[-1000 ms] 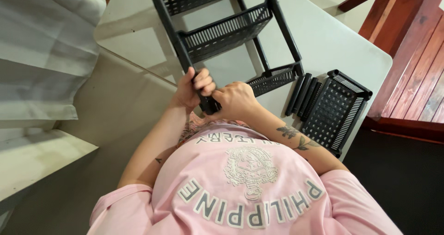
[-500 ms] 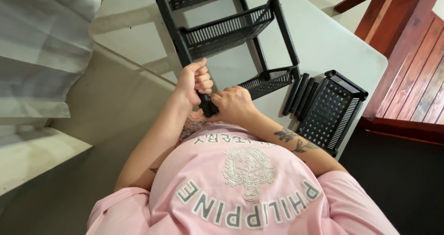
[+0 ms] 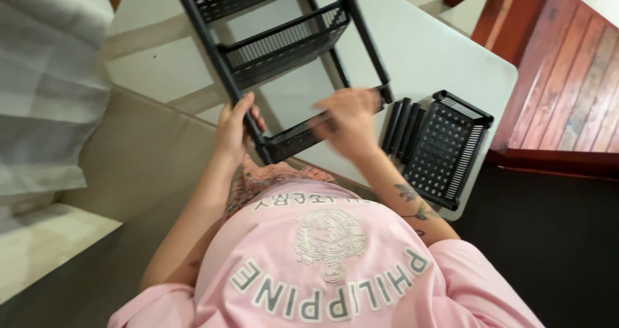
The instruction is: The person disassembles a black plastic shelving unit on a white table, removing the vertical support rods from the basket trays one by one. The person then stacks the trays and sets the rods aside on the table.
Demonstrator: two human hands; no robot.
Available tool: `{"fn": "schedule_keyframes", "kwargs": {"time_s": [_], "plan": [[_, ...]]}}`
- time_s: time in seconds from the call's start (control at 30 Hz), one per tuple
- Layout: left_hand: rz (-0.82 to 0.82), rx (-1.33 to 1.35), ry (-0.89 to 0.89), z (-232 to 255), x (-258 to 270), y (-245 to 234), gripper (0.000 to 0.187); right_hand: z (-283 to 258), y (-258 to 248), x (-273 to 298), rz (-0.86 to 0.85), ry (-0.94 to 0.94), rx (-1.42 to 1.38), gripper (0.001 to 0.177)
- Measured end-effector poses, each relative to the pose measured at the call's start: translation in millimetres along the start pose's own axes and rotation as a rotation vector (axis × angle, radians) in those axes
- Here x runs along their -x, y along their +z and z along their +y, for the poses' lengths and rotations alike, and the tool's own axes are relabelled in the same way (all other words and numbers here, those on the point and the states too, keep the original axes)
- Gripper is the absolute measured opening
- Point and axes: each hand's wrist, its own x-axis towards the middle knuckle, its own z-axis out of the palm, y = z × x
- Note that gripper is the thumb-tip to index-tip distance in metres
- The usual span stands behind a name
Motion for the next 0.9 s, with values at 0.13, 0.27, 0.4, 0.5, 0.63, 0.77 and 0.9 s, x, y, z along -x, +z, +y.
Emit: {"fn": "schedule_keyframes", "kwargs": {"time_s": [0.13, 0.27, 0.4, 0.5, 0.63, 0.77, 0.9], "plan": [[0.006, -0.395, 0.198, -16.8, 36.8, -1.1, 0.029, 68.0, -8.2, 27.1, 0.277, 0.465, 0.008, 0.029], [0.172, -0.522, 0.301, -34.2, 50.3, 9.7, 0.029, 125.8, 17.3, 60.5, 0.136, 0.936, -0.596, 0.038], [0.363, -0.415, 0.328, -38.1, 36.5, 4.8, 0.020, 171.4, 63.5, 92.2, 0.264, 0.977, -1.183, 0.052], [0.313, -0.309, 0.323, -34.2, 26.1, -21.4, 0.014, 184.3, 97.8, 95.2, 0.149, 1.159, -1.212, 0.060], [0.166, -0.019, 0.294, -41.1, 16.3, -51.3, 0.012, 174.8, 108.7, 76.2, -0.147, 1.164, -1.320, 0.054], [0.119, 0.065, 0.274, -41.9, 13.7, -64.1, 0.018, 155.0, 75.4, 50.5, -0.129, 1.065, -1.714, 0.025], [0.472, -0.498, 0.535, -32.2, 12.9, -52.7, 0.040, 133.2, 31.7, 25.4, -0.113, 0.855, -2.084, 0.011]]}}
